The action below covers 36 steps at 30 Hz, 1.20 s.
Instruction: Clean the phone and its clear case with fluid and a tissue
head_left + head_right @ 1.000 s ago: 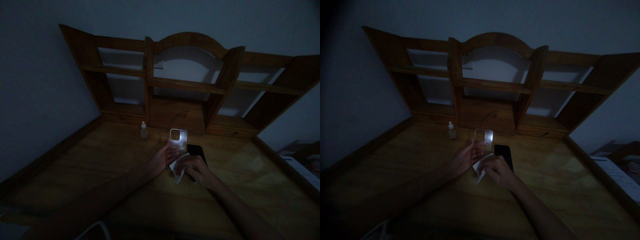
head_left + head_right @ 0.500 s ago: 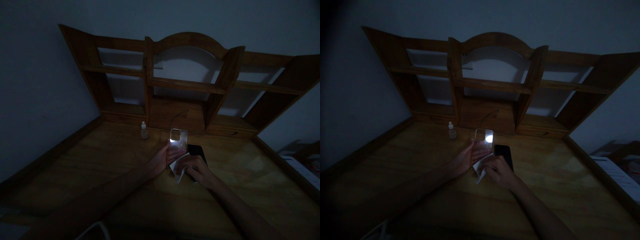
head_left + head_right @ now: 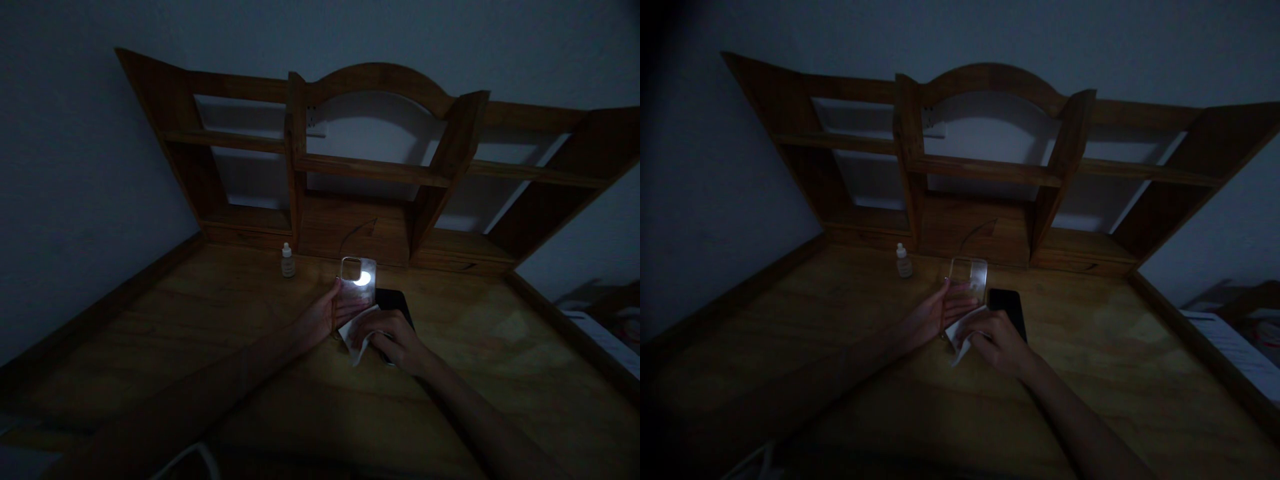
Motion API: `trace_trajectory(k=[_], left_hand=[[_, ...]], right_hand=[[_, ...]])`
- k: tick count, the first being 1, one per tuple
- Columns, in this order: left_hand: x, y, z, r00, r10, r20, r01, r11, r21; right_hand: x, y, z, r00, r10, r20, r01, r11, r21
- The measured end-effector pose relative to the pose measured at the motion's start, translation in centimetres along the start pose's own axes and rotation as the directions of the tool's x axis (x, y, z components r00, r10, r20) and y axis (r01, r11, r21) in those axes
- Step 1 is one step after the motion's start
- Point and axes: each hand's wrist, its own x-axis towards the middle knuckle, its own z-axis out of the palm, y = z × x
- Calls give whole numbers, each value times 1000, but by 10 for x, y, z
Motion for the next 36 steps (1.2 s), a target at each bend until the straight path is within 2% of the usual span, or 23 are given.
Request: trace_trajectory(k=[4,9,18,36], left_hand=[[0,1,2,998,-14,-66,12,1000,-23],[-3,2,4,999,13,-48,-16,998,-58],[-1,3,7,989,10,-151,-16,999,-45],[0,0,0,997,15,-77,-18,999,-42]], right_hand=[[0,1,0,1000,-3,-5,3,1000,-2],[-1,2,0,1000,5,-2,-5,1000,-27],[-1,3,0,1000,5,-4,-5,1000,-3],[-1,3,0,1000,-6,-6,6,1000,2]])
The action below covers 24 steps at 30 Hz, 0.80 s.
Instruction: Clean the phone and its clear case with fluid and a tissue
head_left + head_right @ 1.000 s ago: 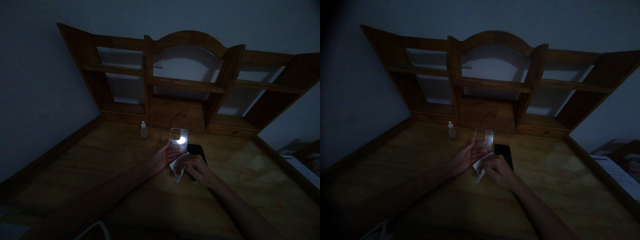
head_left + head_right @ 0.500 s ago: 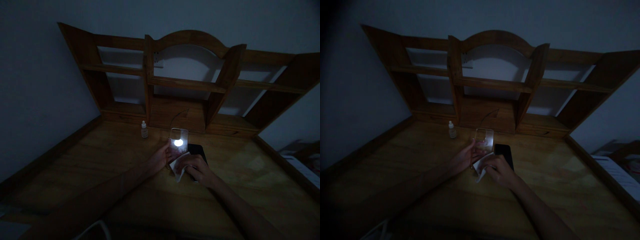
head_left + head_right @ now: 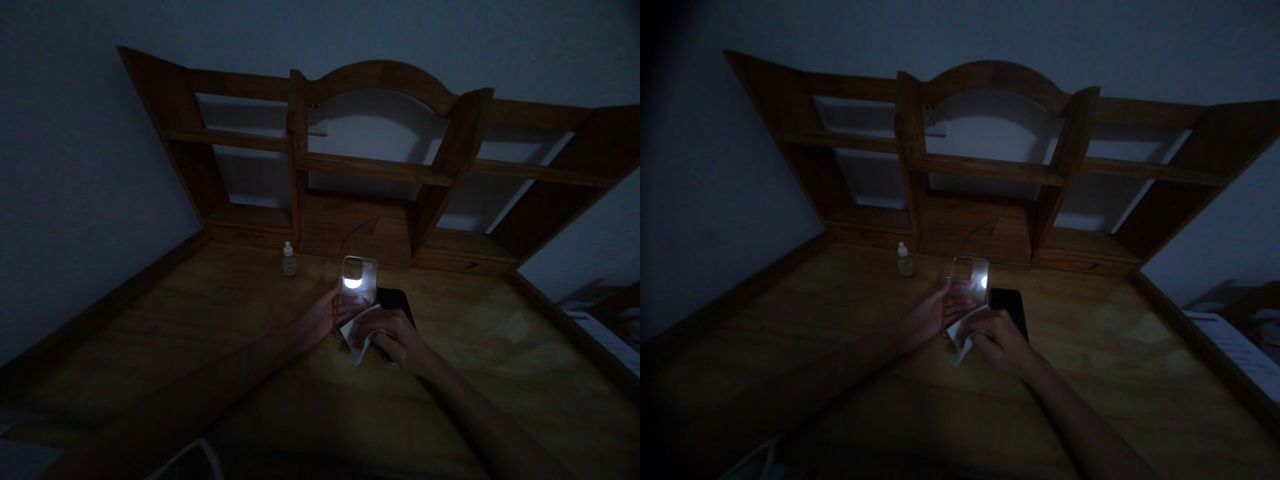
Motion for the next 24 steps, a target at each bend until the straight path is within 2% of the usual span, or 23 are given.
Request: trace_trajectory(k=[5,12,21,24], left_hand=[[2,1,-3,1000,-5,-14,6,999,46],[2,1,-2,989,142,-34,-136,980,144],[1,2,-1,973,222,-54,-215,970,112],[3,1,-3,974,213,-70,-206,973,102]], right_hand=[[0,-2,0,1000,-4,4,4,1000,5],[0,-1,0,1000,-3,-1,3,1000,-13],[-1,1,0,1000,4,1,-4,1000,-26],[-1,1,-1,1000,0,6,0,1000,-13]])
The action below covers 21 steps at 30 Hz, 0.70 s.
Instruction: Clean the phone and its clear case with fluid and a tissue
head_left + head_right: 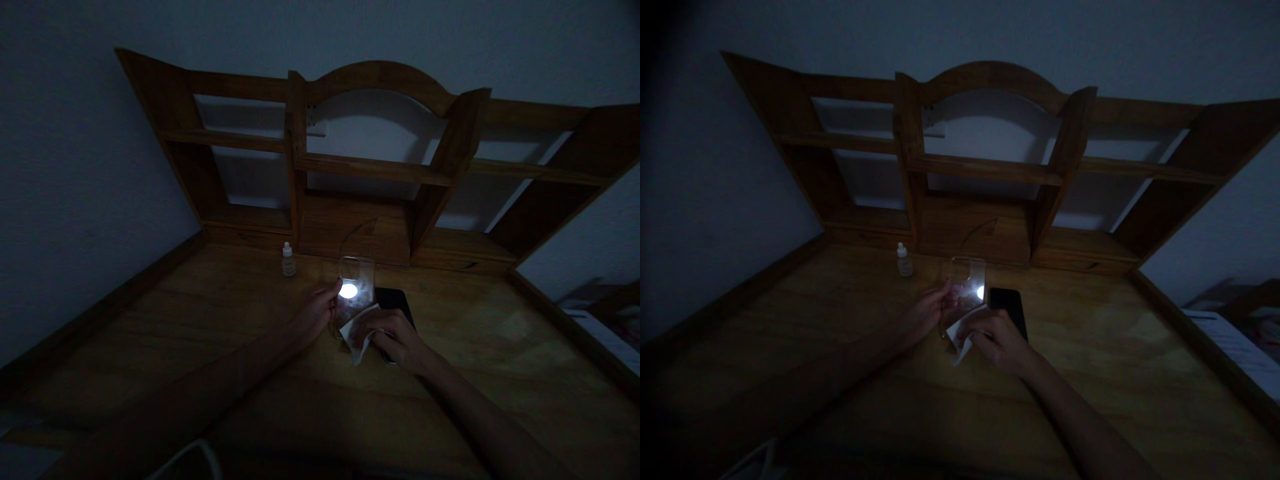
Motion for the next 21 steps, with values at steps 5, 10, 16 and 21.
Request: trace_trajectory(k=[5,10,16,21], left_hand=[[0,-1,-1,999,-7,45,7,1000,2],[-1,1,0,999,-29,40,29,1000,10],[-2,3,1,988,-120,97,120,993,4],[-8,4,8,974,-140,176,145,989,-20]], right_hand=[[0,0,0,1000,1,-5,-1,1000,-7],[0,-1,0,1000,-13,-10,13,1000,1],[1,-2,0,1000,4,-12,-4,1000,1],[0,2,1,1000,11,-2,-11,1000,3]])
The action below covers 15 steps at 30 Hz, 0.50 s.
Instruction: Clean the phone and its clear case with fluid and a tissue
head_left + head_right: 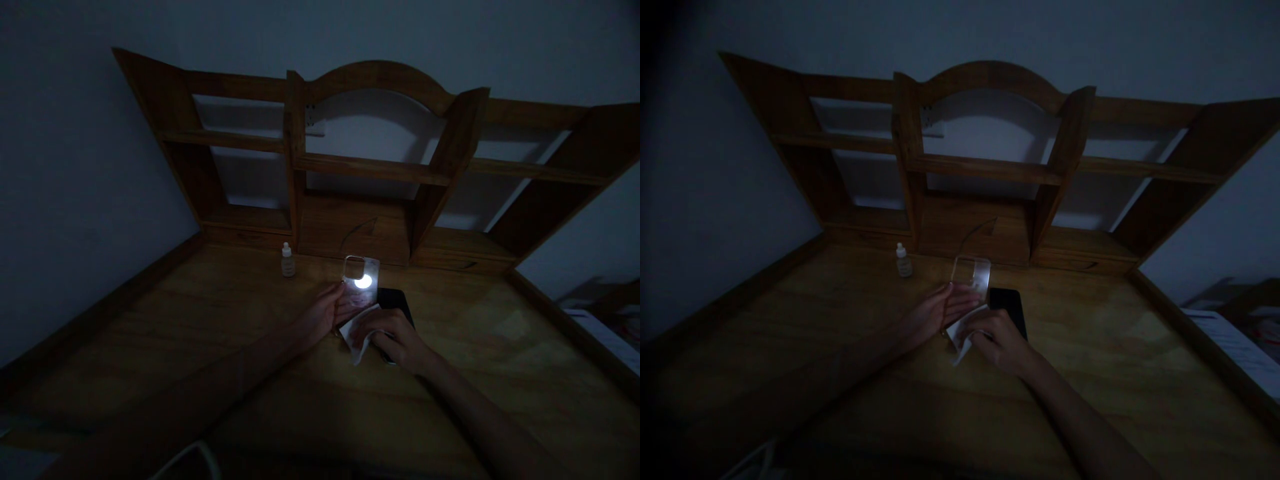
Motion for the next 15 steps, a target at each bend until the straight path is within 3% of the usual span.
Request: trace_trajectory(k=[7,15], left_hand=[[5,-5,-9,998,31,58,-30,999,-20],[6,-7,-11,998,56,-28,-55,998,28]], right_hand=[[1,-4,-1,1000,1,-1,-1,1000,-27],[1,-5,0,1000,-13,-2,13,1000,-25]])
